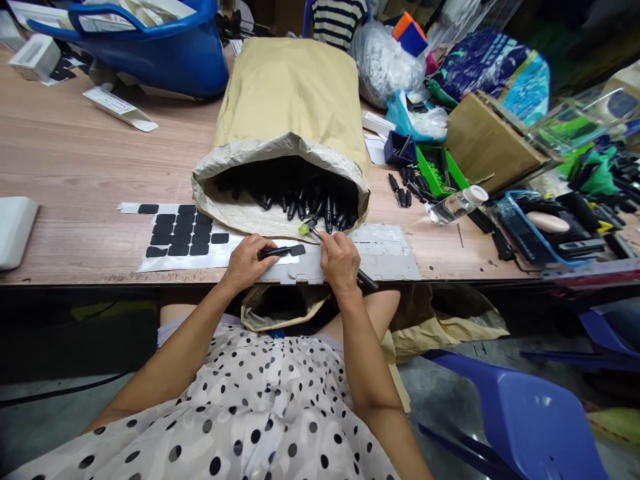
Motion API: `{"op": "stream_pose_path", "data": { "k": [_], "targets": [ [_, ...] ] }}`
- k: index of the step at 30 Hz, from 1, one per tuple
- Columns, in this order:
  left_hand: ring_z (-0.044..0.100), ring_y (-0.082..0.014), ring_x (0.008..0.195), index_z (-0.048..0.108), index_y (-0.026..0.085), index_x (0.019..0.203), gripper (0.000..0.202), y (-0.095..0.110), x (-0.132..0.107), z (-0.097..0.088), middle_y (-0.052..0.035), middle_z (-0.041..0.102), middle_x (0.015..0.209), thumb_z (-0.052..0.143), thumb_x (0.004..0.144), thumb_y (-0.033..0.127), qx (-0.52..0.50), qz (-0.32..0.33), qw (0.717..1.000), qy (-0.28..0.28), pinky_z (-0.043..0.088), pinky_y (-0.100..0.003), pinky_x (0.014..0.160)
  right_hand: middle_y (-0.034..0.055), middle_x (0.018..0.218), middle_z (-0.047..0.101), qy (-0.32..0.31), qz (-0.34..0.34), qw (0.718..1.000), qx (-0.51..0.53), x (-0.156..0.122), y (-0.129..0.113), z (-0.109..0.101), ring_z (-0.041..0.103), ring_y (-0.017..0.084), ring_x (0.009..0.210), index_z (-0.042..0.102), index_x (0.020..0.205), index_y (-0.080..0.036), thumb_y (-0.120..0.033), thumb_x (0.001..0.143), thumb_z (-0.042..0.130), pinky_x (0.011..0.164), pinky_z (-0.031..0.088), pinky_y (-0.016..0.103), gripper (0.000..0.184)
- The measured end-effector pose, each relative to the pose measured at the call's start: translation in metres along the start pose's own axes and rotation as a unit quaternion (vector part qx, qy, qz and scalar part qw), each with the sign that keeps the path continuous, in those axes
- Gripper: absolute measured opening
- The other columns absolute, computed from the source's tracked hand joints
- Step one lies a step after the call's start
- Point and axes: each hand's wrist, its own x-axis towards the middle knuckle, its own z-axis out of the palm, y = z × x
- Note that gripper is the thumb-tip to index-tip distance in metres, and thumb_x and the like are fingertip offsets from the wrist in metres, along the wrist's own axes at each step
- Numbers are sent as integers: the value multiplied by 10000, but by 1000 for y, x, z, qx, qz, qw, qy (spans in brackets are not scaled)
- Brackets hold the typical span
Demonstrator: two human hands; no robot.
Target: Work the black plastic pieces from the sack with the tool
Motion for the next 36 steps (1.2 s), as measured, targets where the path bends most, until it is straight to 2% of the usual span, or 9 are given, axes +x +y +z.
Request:
{"op": "stream_pose_path", "data": {
  "k": [5,8,12,16,19,21,27,31,36],
  "targets": [
    [597,-218,883,695,230,923,96,-3,-2,-2,-22,656,882,662,832,228,-2,46,999,3,506,-360,816,72,895,613,1,-13,1000,-28,-1,6,11,531,221,854,729,1127,-238,-211,948,499,765,438,327,293],
    [610,-215,926,681,214,984,125,3,-15,-6,-49,676,947,594,913,270,-54,132,990,-3,512,-358,846,73,907,611,2,-14,999,-32,-2,5,12,528,222,866,727,1128,-239,-219,949,501,766,429,328,289],
    [655,-185,877,661,206,1083,230,12,-49,-2,-58,703,962,479,991,311,-125,225,955,-148,533,-300,795,73,920,610,0,-12,999,-39,-2,4,13,527,222,872,721,1136,-242,-229,951,500,775,427,332,288],
    [704,-232,890,674,225,1101,236,10,-71,19,-66,733,986,482,969,261,-20,98,956,-277,551,-330,787,74,927,605,-1,-1,999,-41,-3,3,13,521,223,865,716,1141,-242,-237,951,498,769,423,335,289],
    [713,-315,978,690,187,1112,257,4,-68,37,-134,741,1055,498,945,220,96,-76,939,-321,566,-408,818,75,928,605,2,5,999,-38,-3,2,14,516,225,861,716,1136,-241,-246,949,499,765,422,338,286],
    [678,-334,1115,667,162,1203,321,2,-63,45,-173,701,1223,486,938,168,148,-126,919,-343,552,-426,901,76,928,604,3,7,999,-36,-3,1,14,514,227,861,715,1133,-239,-251,950,498,767,423,341,284],
    [630,-317,1214,584,152,1360,492,9,-58,51,-170,634,1374,472,889,68,170,-131,898,-383,528,-391,958,70,926,606,6,8,999,-42,-3,1,14,517,221,857,719,1119,-243,-252,948,502,764,421,332,276],
    [684,-331,1100,665,133,1249,366,32,-53,33,-176,718,1205,545,908,198,134,-97,885,-435,545,-422,908,70,930,605,4,12,999,-39,-4,1,13,515,220,859,717,1119,-241,-254,949,499,770,423,334,276],
    [677,-183,687,716,217,911,142,62,-19,-10,-3,725,776,615,897,314,-62,-3,893,-445,526,-296,682,78,937,602,4,16,999,-32,-5,0,12,514,228,869,716,1120,-240,-251,947,492,776,430,344,284]
  ]
}}
